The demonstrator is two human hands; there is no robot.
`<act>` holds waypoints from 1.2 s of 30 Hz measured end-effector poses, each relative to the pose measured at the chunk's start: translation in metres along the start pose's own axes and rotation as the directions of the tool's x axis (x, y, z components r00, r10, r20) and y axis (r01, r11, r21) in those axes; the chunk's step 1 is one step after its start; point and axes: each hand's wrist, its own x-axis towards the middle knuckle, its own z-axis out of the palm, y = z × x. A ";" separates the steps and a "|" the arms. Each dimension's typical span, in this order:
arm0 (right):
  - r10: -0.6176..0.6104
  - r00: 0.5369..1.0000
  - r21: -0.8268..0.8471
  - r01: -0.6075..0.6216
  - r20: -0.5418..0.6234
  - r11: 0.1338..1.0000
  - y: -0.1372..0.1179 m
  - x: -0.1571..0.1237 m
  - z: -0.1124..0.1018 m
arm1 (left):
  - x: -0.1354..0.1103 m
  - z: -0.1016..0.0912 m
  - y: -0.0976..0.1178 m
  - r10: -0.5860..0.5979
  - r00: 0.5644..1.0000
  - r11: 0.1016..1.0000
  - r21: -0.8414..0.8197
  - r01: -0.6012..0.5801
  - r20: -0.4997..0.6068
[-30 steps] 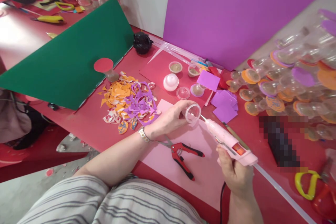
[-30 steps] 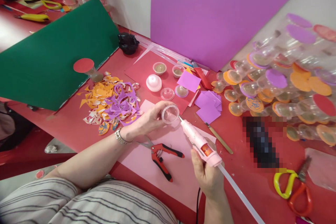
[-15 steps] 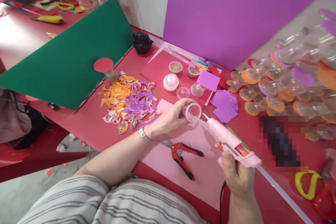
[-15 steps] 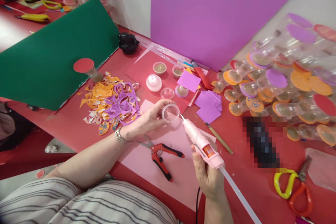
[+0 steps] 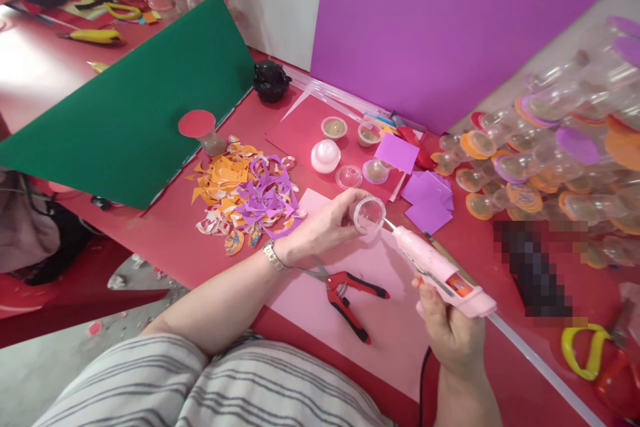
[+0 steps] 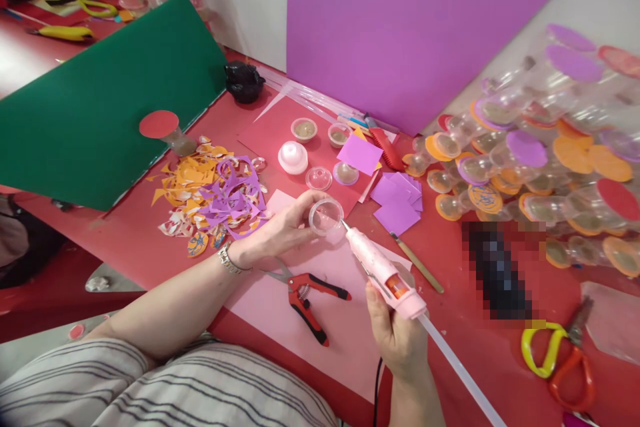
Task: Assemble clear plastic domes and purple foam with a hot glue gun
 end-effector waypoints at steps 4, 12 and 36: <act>-0.064 0.998 -0.046 0.063 -0.014 0.997 0.001 0.001 0.000 | 0.000 0.000 -0.003 0.002 1.000 1.000 0.009 -0.003 0.009; -0.083 0.996 -0.144 0.076 -0.044 0.987 0.002 0.002 0.000 | -0.001 -0.001 0.004 -0.015 0.999 1.000 0.016 0.014 0.032; -0.070 0.997 -0.092 0.068 -0.018 0.993 -0.002 0.005 0.000 | 0.000 0.000 0.000 -0.031 0.999 0.999 -0.039 0.032 0.022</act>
